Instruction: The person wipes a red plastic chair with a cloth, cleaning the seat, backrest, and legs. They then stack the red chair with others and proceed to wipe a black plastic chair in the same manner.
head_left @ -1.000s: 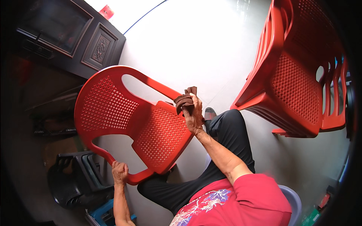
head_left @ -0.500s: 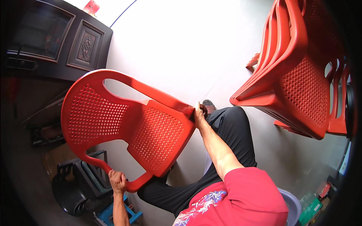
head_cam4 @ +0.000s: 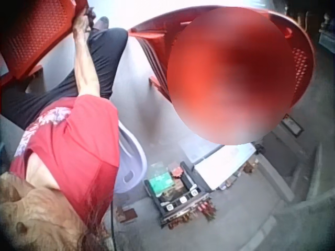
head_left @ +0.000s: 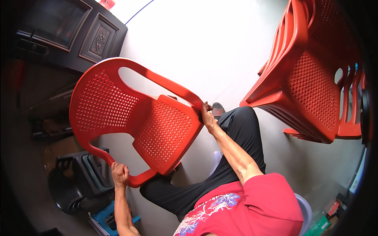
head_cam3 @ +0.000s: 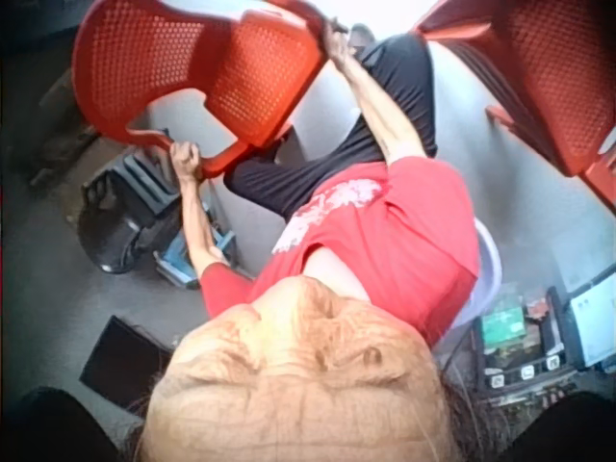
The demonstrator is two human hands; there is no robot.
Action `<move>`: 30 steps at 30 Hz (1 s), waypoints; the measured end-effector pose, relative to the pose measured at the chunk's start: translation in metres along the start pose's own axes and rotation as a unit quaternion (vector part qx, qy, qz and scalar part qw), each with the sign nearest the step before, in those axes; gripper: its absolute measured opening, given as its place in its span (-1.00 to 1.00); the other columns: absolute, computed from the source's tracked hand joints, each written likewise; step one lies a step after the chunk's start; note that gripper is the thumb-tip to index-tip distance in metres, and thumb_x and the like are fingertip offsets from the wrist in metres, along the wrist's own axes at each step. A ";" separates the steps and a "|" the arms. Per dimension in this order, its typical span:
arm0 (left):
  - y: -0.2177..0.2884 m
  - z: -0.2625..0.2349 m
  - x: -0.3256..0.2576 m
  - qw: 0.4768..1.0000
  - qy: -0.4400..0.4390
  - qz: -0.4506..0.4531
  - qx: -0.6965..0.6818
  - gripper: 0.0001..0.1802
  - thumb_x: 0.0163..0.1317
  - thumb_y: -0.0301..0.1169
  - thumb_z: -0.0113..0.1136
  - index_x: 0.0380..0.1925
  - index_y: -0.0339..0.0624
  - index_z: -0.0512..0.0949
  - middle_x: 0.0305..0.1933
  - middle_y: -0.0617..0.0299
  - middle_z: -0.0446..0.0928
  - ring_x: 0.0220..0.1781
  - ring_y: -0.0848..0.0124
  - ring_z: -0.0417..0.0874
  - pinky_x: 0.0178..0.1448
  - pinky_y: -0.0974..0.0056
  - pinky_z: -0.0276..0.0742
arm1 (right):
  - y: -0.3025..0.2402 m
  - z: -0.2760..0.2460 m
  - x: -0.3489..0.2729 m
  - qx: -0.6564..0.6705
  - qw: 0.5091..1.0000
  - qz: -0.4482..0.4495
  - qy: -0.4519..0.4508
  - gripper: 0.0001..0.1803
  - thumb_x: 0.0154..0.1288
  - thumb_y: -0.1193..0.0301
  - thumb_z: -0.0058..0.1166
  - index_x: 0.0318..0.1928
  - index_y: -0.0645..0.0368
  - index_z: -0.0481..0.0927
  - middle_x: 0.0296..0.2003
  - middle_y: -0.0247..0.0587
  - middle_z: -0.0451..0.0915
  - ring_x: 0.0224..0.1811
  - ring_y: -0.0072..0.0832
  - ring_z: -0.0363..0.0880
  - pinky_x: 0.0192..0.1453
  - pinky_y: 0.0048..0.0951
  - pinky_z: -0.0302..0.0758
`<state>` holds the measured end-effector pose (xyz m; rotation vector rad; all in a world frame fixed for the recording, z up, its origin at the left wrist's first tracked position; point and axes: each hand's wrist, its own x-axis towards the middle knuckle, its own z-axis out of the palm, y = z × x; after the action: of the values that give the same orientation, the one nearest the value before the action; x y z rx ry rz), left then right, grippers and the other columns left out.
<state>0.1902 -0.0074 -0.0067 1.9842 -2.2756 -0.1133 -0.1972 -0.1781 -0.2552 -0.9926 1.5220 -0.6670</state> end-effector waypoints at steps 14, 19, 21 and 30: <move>0.001 0.001 -0.008 0.999 0.035 -0.021 -0.021 -0.84 0.05 -0.47 0.03 -0.65 -0.26 0.46 -0.57 0.09 0.48 -0.39 0.18 0.53 0.23 0.08 0.33 | 0.027 -0.001 0.002 0.135 0.989 -0.053 0.033 -0.52 0.36 -0.06 -0.35 -0.03 -0.02 0.44 -0.26 -0.38 0.37 -0.09 -0.37 0.31 0.22 -0.34 0.13; 0.001 0.000 -0.008 0.998 0.047 -0.022 -0.030 -0.86 0.03 -0.48 0.04 -0.65 -0.25 0.46 -0.58 0.11 0.47 -0.40 0.20 0.53 0.22 0.08 0.33 | 0.023 0.012 -0.020 -0.043 0.969 -0.221 0.102 -0.42 0.33 -0.06 -0.17 0.16 0.09 0.37 -0.11 0.11 0.48 -0.07 0.03 0.45 0.10 -0.13 0.34; 0.000 0.000 -0.009 0.998 0.053 -0.026 -0.033 -0.86 0.03 -0.48 0.04 -0.65 -0.25 0.46 -0.58 0.11 0.48 -0.40 0.20 0.53 0.22 0.09 0.33 | 0.023 0.028 -0.047 -0.144 0.950 -0.230 0.152 -0.54 0.28 0.13 -0.01 0.11 0.07 0.39 -0.08 0.11 0.43 0.03 0.08 0.33 0.09 -0.05 0.31; -0.002 0.000 -0.010 0.995 0.074 -0.037 -0.056 -0.86 0.03 -0.50 0.04 -0.67 -0.24 0.45 -0.62 0.16 0.44 -0.45 0.23 0.50 0.22 0.10 0.33 | -0.023 0.061 -0.131 -0.498 0.749 -0.428 -0.084 -0.33 0.00 0.14 0.19 0.12 0.23 0.46 0.21 0.08 0.27 0.27 -0.13 0.19 0.37 -0.14 0.06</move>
<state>0.1939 0.0022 -0.0069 1.9506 -2.0602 -0.0951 -0.1326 -0.0681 -0.1827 -2.5904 1.1460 -0.2811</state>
